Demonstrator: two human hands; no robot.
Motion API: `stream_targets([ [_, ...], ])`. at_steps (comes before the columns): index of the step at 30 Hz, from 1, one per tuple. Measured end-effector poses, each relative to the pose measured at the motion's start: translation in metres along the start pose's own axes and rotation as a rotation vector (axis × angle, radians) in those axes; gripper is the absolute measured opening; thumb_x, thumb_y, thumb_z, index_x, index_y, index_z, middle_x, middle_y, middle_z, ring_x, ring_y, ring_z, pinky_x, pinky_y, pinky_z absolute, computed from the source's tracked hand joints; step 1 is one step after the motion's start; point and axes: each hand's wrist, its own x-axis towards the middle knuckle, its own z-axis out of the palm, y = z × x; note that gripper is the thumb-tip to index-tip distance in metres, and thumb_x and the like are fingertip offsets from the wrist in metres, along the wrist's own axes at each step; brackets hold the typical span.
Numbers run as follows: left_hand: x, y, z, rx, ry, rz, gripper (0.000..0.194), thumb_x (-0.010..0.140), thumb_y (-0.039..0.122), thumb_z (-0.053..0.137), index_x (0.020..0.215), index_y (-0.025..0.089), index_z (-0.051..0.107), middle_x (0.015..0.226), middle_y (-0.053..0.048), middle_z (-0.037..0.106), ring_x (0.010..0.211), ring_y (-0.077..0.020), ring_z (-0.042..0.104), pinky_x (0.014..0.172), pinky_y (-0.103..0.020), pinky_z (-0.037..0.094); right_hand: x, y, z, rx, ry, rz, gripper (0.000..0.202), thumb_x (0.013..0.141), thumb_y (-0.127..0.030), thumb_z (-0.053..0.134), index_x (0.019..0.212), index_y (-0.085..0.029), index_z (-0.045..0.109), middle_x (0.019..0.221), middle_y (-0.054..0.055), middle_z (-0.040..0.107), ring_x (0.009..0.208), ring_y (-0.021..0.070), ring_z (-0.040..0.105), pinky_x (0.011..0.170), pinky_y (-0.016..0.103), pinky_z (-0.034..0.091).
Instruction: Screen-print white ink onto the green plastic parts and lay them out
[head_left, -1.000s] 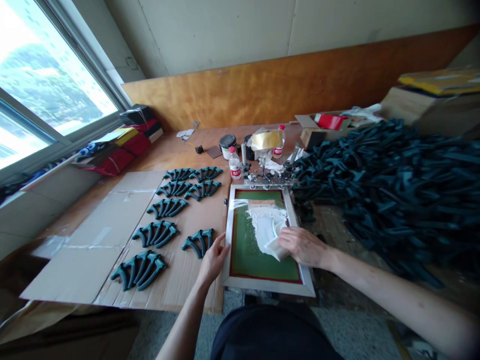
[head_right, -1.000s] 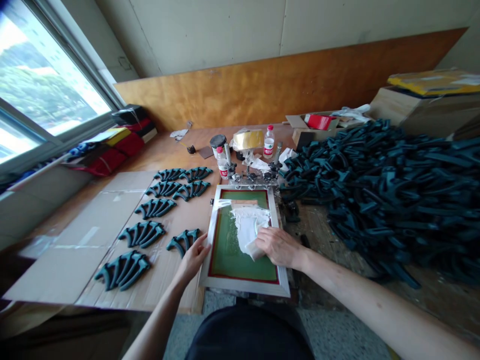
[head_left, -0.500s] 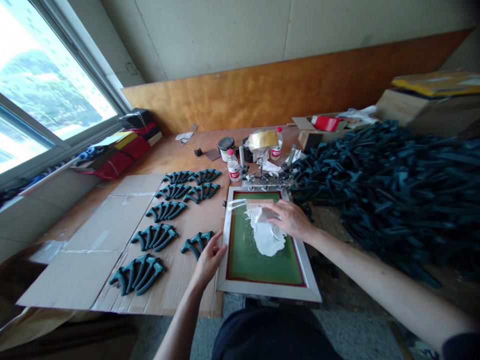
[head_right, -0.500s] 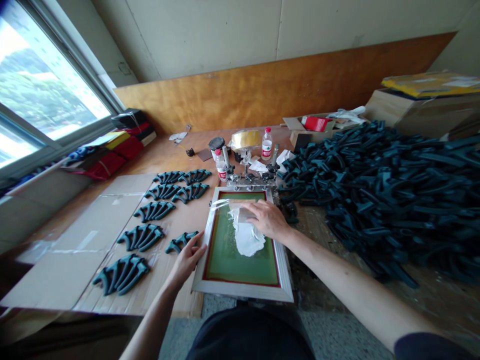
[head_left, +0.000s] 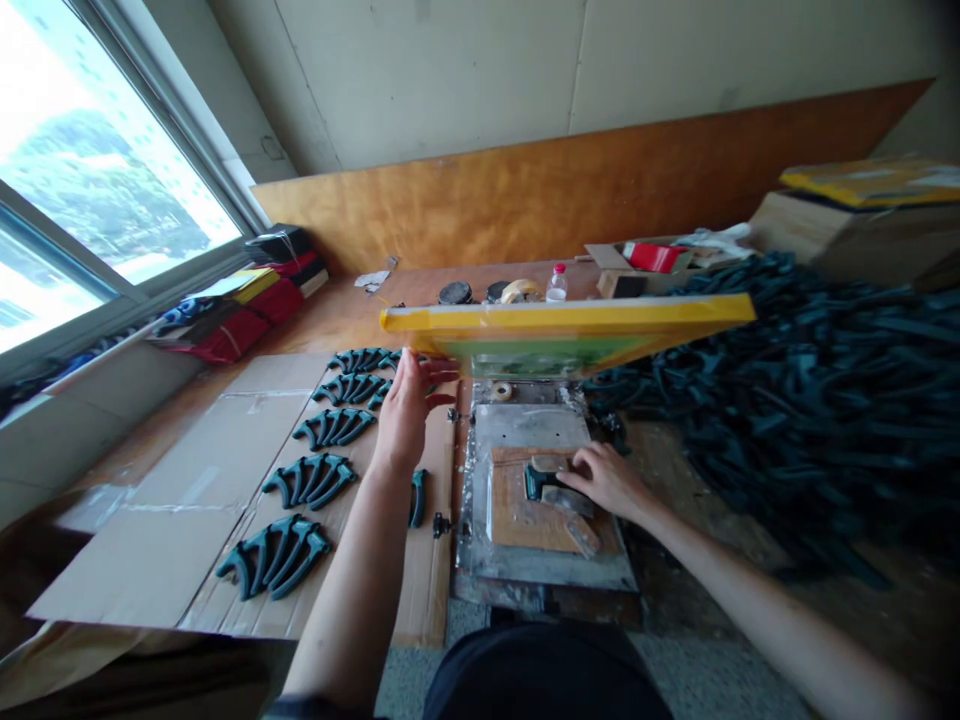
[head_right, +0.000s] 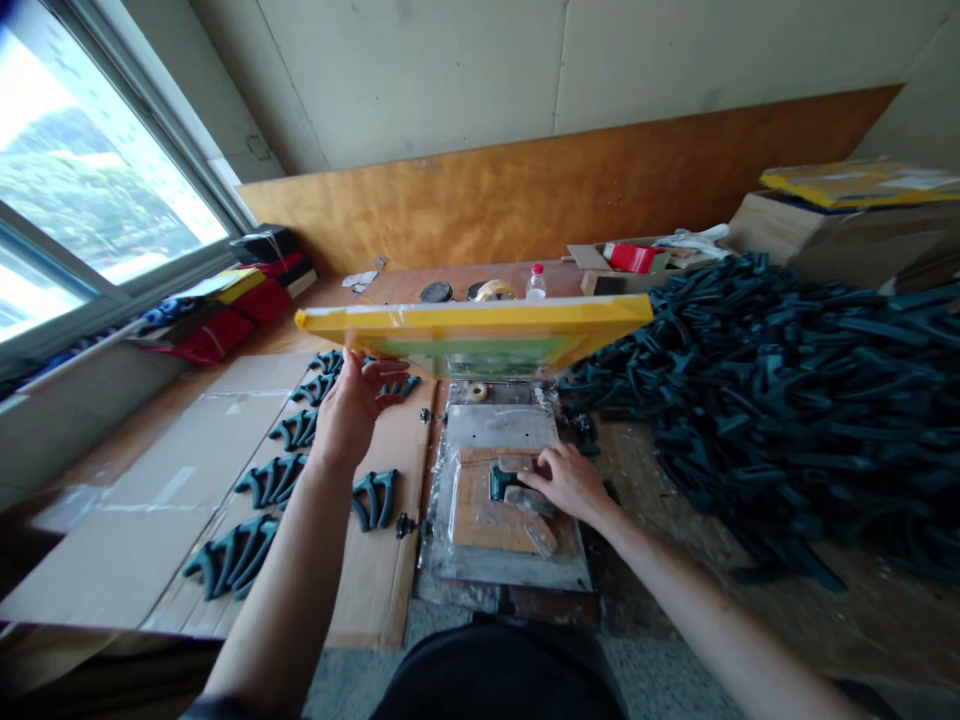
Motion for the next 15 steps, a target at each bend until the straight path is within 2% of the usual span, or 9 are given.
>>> stream_targets([
  [2, -0.005, -0.010, 0.008, -0.018, 0.097, 0.020, 0.053, 0.086, 0.062, 0.044, 0.115, 0.020, 0.055, 0.096, -0.008, 0.069, 0.083, -0.0169, 0.066, 0.059, -0.022, 0.050, -0.013, -0.014, 0.018, -0.077, -0.021, -0.034, 0.029, 0.086, -0.046, 0.054, 0.073, -0.020, 0.054, 0.084, 0.007, 0.061, 0.084, 0.0227, 0.057, 0.074, 0.033, 0.044],
  [3, -0.016, -0.021, 0.011, -0.015, 0.125, -0.021, 0.054, 0.085, 0.063, 0.046, 0.117, 0.020, 0.054, 0.095, -0.008, 0.070, 0.081, -0.0167, 0.066, 0.058, -0.022, 0.049, -0.017, -0.023, 0.022, -0.090, -0.018, -0.011, 0.025, 0.088, -0.040, 0.053, 0.074, -0.020, 0.052, 0.081, 0.007, 0.060, 0.080, 0.0220, 0.057, 0.071, 0.033, 0.043],
  [5, -0.050, -0.051, 0.017, 0.030, 0.045, -0.279, 0.062, 0.078, 0.066, 0.054, 0.116, 0.016, 0.056, 0.091, -0.011, 0.071, 0.076, -0.0190, 0.068, 0.054, -0.023, 0.048, -0.023, -0.047, 0.022, -0.063, 0.031, 0.063, 0.020, 0.091, -0.032, 0.048, 0.075, -0.020, 0.049, 0.074, 0.006, 0.059, 0.071, 0.0203, 0.056, 0.066, 0.032, 0.043],
  [7, -0.093, -0.085, 0.022, 0.078, -0.185, -0.684, 0.071, 0.069, 0.070, 0.061, 0.110, 0.012, 0.061, 0.091, -0.016, 0.072, 0.076, -0.0243, 0.069, 0.050, -0.025, 0.048, -0.029, -0.079, 0.017, -0.002, 0.135, 0.067, 0.020, 0.093, -0.031, 0.045, 0.076, -0.021, 0.048, 0.074, 0.006, 0.058, 0.070, 0.0207, 0.056, 0.065, 0.032, 0.044],
  [8, -0.114, -0.100, 0.023, 0.055, -0.215, -0.788, 0.071, 0.068, 0.071, 0.061, 0.109, 0.013, 0.061, 0.094, -0.016, 0.072, 0.081, -0.0256, 0.069, 0.051, -0.025, 0.048, -0.032, -0.095, 0.014, 0.036, 0.178, 0.010, 0.019, 0.094, -0.032, 0.044, 0.078, -0.021, 0.048, 0.077, 0.007, 0.058, 0.075, 0.0217, 0.056, 0.067, 0.034, 0.045],
  [10, -0.142, -0.121, 0.020, -0.037, -0.158, -0.843, 0.067, 0.071, 0.072, 0.057, 0.104, 0.014, 0.061, 0.096, -0.015, 0.071, 0.086, -0.0259, 0.069, 0.053, -0.025, 0.049, -0.038, -0.118, 0.008, 0.130, 0.171, -0.179, 0.016, 0.094, -0.031, 0.044, 0.084, -0.022, 0.051, 0.086, 0.008, 0.061, 0.085, 0.0231, 0.057, 0.074, 0.035, 0.047],
  [12, -0.150, -0.132, 0.003, -0.075, -0.051, -0.804, 0.062, 0.073, 0.071, 0.054, 0.097, 0.014, 0.060, 0.091, -0.013, 0.071, 0.078, -0.0227, 0.069, 0.052, -0.024, 0.047, -0.041, -0.112, 0.001, 0.206, 0.107, -0.258, 0.016, 0.095, -0.032, 0.043, 0.092, -0.023, 0.055, 0.091, 0.008, 0.063, 0.089, 0.0224, 0.059, 0.077, 0.034, 0.048],
  [13, -0.147, -0.134, -0.012, -0.041, -0.005, -0.782, 0.060, 0.074, 0.070, 0.053, 0.093, 0.014, 0.059, 0.088, -0.012, 0.071, 0.071, -0.0206, 0.069, 0.051, -0.024, 0.046, -0.041, -0.095, 0.000, 0.206, 0.091, -0.213, 0.019, 0.095, -0.035, 0.042, 0.096, -0.022, 0.056, 0.092, 0.008, 0.064, 0.088, 0.0222, 0.060, 0.076, 0.034, 0.048],
  [15, -0.135, -0.135, -0.055, 0.123, 0.103, -0.738, 0.057, 0.077, 0.069, 0.049, 0.089, 0.015, 0.057, 0.084, -0.011, 0.071, 0.063, -0.0173, 0.067, 0.050, -0.023, 0.045, -0.039, -0.035, 0.003, 0.099, 0.147, 0.025, 0.029, 0.093, -0.043, 0.043, 0.101, -0.019, 0.057, 0.093, 0.013, 0.065, 0.083, 0.0251, 0.063, 0.073, 0.036, 0.049],
])
